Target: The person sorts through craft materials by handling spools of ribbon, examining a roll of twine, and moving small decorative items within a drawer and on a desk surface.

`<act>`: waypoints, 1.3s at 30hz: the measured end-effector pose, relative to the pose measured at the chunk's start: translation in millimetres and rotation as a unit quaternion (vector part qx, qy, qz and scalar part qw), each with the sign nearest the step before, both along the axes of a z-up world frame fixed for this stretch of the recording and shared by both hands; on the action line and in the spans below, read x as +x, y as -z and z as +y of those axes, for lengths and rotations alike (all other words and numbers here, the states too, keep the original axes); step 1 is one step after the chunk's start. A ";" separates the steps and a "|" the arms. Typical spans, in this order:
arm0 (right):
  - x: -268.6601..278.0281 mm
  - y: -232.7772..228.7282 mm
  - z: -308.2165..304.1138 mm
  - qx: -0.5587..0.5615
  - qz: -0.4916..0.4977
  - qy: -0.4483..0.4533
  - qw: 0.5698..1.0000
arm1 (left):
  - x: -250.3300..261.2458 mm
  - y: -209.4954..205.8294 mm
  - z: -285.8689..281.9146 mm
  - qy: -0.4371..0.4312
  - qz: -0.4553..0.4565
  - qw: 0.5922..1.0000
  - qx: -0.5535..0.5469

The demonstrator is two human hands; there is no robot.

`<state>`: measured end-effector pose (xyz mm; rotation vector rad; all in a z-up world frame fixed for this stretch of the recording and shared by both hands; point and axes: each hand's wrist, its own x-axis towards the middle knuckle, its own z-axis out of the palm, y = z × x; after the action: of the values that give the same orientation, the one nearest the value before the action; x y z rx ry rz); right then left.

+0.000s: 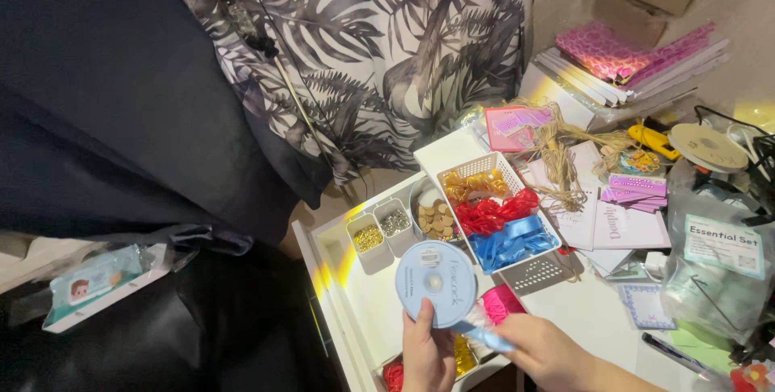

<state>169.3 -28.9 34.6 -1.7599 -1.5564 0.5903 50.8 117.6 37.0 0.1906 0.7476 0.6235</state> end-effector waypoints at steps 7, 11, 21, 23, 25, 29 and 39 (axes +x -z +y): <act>7.5 -7.8 3.5 0.122 -0.181 -0.175 0.960 | 11.0 -0.3 18.7 -0.038 0.053 0.998 -0.027; 31.0 -3.5 1.8 -0.042 0.224 0.045 0.973 | 15.4 13.0 20.3 -0.026 0.002 0.999 -0.031; 75.0 45.4 14.1 0.104 0.502 0.331 0.792 | 35.4 58.1 3.4 0.225 -0.029 0.935 0.274; 70.2 32.0 19.6 0.129 0.534 0.346 0.760 | 50.7 52.4 -1.7 0.212 -0.041 0.932 0.292; 73.0 20.8 22.9 0.152 0.567 0.359 0.725 | 62.1 38.0 -2.1 0.199 -0.050 0.928 0.310; 89.4 3.5 26.3 0.134 0.513 0.519 0.670 | 90.4 -1.1 5.4 0.316 0.061 0.859 0.397; 191.0 -49.5 41.9 -0.051 0.155 0.469 0.868 | 188.3 -13.1 78.7 0.384 0.216 0.395 0.806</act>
<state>360.3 13.0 84.0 -2.0946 -0.3353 0.4151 239.0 196.3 50.1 2.5010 0.1478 0.1320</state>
